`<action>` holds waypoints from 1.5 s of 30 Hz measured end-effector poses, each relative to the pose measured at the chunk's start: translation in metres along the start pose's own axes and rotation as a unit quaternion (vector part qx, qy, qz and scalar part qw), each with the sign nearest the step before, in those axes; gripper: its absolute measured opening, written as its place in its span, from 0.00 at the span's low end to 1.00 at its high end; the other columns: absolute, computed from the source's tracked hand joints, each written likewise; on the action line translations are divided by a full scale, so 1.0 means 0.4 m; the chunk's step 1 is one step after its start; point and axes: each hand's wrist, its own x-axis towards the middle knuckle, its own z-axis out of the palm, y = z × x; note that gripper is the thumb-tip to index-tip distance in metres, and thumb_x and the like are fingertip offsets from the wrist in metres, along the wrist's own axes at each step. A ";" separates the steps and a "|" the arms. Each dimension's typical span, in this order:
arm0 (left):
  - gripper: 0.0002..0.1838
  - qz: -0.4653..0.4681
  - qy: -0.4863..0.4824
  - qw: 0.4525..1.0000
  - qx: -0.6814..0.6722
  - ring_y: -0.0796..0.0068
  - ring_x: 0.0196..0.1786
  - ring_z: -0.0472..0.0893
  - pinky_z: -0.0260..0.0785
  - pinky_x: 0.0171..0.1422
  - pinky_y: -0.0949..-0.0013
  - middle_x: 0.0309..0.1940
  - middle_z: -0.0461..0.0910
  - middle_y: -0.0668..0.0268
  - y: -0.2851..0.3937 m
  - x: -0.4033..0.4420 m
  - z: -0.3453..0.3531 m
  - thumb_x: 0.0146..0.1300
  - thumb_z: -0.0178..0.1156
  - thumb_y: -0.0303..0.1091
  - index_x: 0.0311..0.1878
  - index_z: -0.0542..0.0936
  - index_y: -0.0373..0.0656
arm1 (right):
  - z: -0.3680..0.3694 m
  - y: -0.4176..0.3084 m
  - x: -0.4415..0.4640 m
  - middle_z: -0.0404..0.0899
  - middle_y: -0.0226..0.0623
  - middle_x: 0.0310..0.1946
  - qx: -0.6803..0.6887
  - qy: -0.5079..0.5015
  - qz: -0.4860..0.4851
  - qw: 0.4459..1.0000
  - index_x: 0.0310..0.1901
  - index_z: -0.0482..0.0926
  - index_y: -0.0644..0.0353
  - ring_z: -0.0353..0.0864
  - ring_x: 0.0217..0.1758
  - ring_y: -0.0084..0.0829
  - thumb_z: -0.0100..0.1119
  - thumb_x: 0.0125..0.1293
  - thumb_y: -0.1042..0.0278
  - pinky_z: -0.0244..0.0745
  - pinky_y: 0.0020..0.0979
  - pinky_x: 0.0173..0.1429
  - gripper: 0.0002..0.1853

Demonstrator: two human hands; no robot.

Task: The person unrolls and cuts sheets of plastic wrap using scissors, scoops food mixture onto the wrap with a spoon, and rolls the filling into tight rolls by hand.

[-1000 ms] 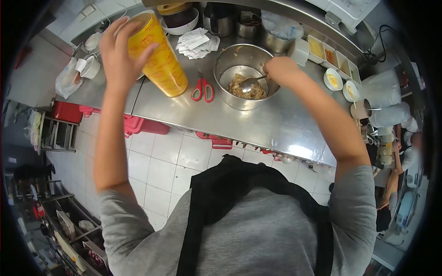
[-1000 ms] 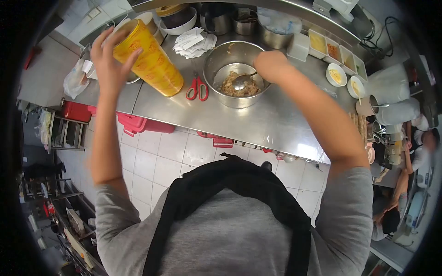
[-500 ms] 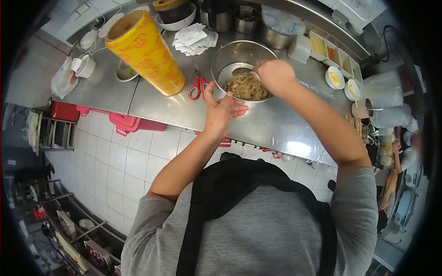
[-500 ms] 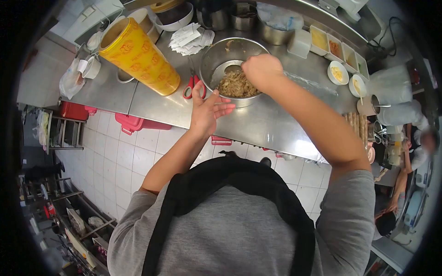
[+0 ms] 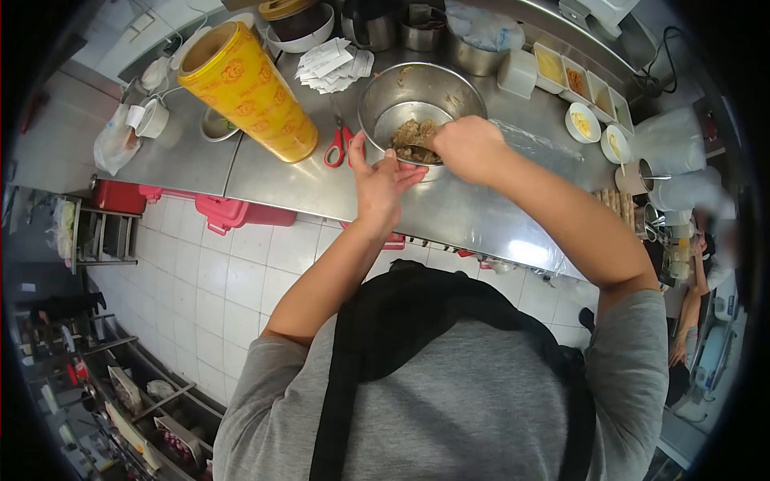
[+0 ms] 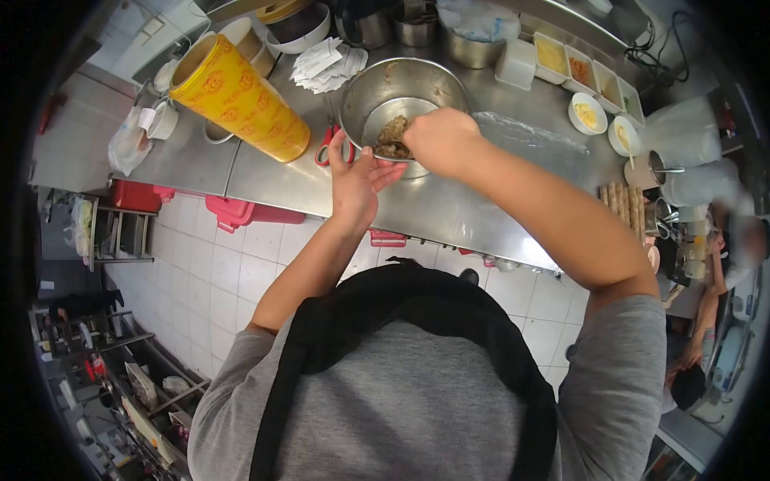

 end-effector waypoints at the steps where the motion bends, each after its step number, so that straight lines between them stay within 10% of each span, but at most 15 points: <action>1: 0.32 0.001 0.000 1.000 -0.006 0.56 0.34 0.84 0.81 0.43 0.58 0.34 0.77 0.54 -0.002 0.002 0.002 0.73 0.46 0.29 0.73 0.42 0.55 | -0.003 0.003 -0.002 0.85 0.42 0.35 -0.003 -0.009 -0.001 1.000 0.34 0.85 0.57 0.86 0.41 0.43 0.55 0.57 0.71 0.82 0.41 0.43 0.09; 14: 0.29 -0.003 0.018 1.000 0.001 0.51 0.40 0.85 0.81 0.46 0.58 0.34 0.75 0.55 -0.001 -0.021 0.012 0.73 0.51 0.36 0.70 0.48 0.57 | -0.111 0.130 -0.104 0.85 0.41 0.36 0.197 0.064 0.070 0.976 0.42 0.86 0.50 0.83 0.41 0.43 0.59 0.60 0.68 0.77 0.41 0.46 0.10; 20: 0.16 0.056 -0.005 0.990 0.125 0.77 0.28 0.77 0.76 0.38 0.67 0.26 0.74 0.69 -0.110 -0.054 -0.130 0.70 0.58 0.41 0.53 0.68 0.45 | -0.073 0.189 -0.435 0.83 0.44 0.36 0.250 0.265 0.141 0.920 0.46 0.84 0.56 0.82 0.40 0.43 0.58 0.62 0.74 0.75 0.36 0.44 0.12; 28: 0.05 0.412 -0.252 0.739 0.470 0.60 0.41 0.77 0.71 0.47 0.60 0.33 0.77 0.62 -0.267 -0.073 0.021 0.58 0.63 0.28 0.38 0.79 0.42 | 0.277 0.084 -0.657 0.76 0.40 0.29 0.248 0.420 0.251 0.836 0.50 0.84 0.56 0.75 0.31 0.37 0.58 0.62 0.81 0.70 0.32 0.37 0.16; 36: 0.09 0.466 -0.261 0.676 0.508 0.55 0.49 0.76 0.67 0.58 0.56 0.40 0.77 0.61 -0.384 -0.077 0.080 0.51 0.64 0.25 0.38 0.80 0.43 | 0.522 0.099 -0.660 0.77 0.32 0.26 0.575 0.238 0.399 0.673 0.53 0.83 0.56 0.72 0.30 0.19 0.56 0.66 0.76 0.70 0.25 0.37 0.15; 41: 0.10 0.393 -0.545 0.524 0.524 0.63 0.50 0.78 0.72 0.55 0.58 0.41 0.78 0.64 -0.492 -0.172 0.258 0.54 0.59 0.32 0.40 0.81 0.46 | 0.505 0.189 -0.666 0.75 0.28 0.26 0.537 0.185 0.316 0.760 0.54 0.82 0.57 0.69 0.30 0.18 0.57 0.64 0.77 0.67 0.24 0.37 0.17; 45: 0.08 0.430 -0.517 0.472 0.569 0.64 0.44 0.81 0.76 0.40 0.58 0.36 0.81 0.61 -0.614 -0.185 0.429 0.51 0.60 0.32 0.35 0.83 0.47 | 0.456 0.238 -0.663 0.79 0.34 0.28 0.462 0.180 0.266 0.827 0.53 0.83 0.56 0.73 0.29 0.23 0.57 0.63 0.78 0.70 0.27 0.36 0.17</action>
